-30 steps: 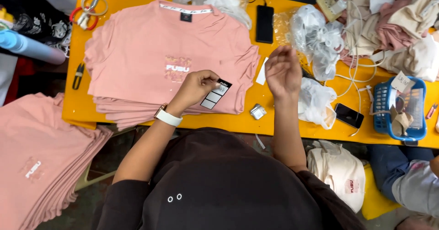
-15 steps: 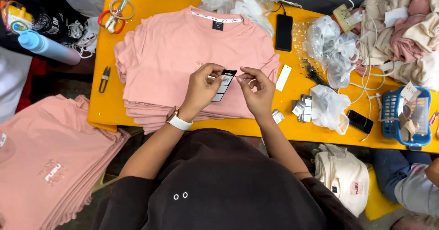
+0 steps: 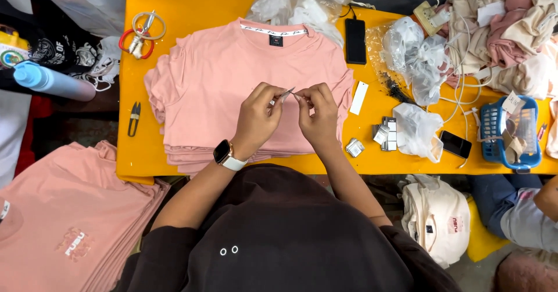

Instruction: Attaching brand tags to the neck area of t-shirts using plastic fasteners in a factory setting.

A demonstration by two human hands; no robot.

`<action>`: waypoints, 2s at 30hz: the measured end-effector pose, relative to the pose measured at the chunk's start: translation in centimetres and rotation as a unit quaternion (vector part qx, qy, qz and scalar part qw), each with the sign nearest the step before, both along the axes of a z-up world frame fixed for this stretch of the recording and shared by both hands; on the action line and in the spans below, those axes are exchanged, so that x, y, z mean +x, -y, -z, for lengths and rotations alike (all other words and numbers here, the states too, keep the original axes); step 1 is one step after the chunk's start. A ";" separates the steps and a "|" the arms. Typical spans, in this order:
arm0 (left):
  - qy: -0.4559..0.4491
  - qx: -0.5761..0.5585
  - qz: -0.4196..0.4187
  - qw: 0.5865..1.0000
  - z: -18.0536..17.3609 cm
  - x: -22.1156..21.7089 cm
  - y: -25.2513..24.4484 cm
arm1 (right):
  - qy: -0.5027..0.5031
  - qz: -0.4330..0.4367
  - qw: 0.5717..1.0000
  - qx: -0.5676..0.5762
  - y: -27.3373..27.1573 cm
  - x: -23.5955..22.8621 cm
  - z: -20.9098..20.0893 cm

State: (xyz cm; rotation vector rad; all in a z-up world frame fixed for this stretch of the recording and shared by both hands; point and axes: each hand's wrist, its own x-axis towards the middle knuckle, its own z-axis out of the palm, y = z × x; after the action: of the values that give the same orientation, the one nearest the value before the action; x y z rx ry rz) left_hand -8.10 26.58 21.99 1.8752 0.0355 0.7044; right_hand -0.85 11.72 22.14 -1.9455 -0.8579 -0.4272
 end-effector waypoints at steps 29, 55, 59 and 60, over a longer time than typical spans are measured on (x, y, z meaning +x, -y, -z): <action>-0.108 -0.315 -0.040 0.942 7.1 7.0 0.8 | 0.041 0.016 0.995 0.085 -3.4 6.4 4.4; -0.088 -0.299 -0.048 0.949 6.0 6.6 1.2 | 0.153 0.025 0.987 0.034 -2.5 6.9 4.6; -0.083 -0.294 -0.050 0.951 6.4 6.6 1.4 | 0.151 0.031 0.987 0.041 -2.5 6.5 3.8; -0.083 -0.294 -0.050 0.951 6.4 6.6 1.4 | 0.151 0.030 0.987 0.041 -2.5 6.5 3.9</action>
State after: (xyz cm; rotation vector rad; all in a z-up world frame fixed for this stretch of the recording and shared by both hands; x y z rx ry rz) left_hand -1.51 25.18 15.59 1.3556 0.4091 0.5265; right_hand 5.61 14.20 18.20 -1.8612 -0.9572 -0.7963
